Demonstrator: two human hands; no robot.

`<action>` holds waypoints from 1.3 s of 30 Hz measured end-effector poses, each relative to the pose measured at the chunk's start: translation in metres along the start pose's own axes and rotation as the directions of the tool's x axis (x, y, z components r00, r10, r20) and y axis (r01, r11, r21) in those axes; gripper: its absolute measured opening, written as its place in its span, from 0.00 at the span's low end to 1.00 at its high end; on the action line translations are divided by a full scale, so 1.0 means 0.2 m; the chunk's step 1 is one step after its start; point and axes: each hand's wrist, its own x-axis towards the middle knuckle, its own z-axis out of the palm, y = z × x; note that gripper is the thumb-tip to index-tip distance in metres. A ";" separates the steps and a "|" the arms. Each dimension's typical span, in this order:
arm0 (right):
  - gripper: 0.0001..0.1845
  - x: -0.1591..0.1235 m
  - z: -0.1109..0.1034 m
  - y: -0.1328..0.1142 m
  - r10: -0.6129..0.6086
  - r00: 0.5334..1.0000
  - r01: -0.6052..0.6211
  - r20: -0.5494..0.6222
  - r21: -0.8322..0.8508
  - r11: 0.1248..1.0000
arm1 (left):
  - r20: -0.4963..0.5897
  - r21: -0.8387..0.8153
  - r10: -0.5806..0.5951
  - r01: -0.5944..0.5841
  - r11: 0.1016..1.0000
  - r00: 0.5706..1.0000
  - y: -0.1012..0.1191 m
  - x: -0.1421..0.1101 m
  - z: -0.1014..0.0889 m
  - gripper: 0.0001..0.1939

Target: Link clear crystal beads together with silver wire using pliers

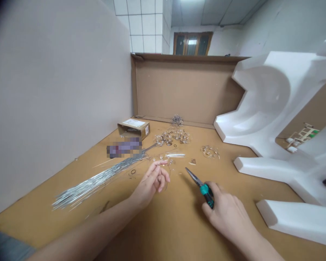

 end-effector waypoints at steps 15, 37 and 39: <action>0.07 -0.06 -0.03 -0.27 -0.027 0.990 0.008 -0.140 -0.134 0.991 | -0.003 0.169 0.063 -0.062 0.984 0.998 0.03 -0.05 0.05 0.17; 0.06 -0.07 -0.06 -0.32 0.048 0.998 -0.057 -0.051 -0.178 0.982 | 0.048 0.310 0.080 -0.091 0.946 0.996 0.02 -0.07 0.07 0.18; 0.06 -0.07 -0.06 -0.33 0.051 0.998 -0.057 -0.033 -0.180 0.982 | 0.056 0.324 0.091 -0.104 0.940 0.994 0.01 -0.07 0.07 0.18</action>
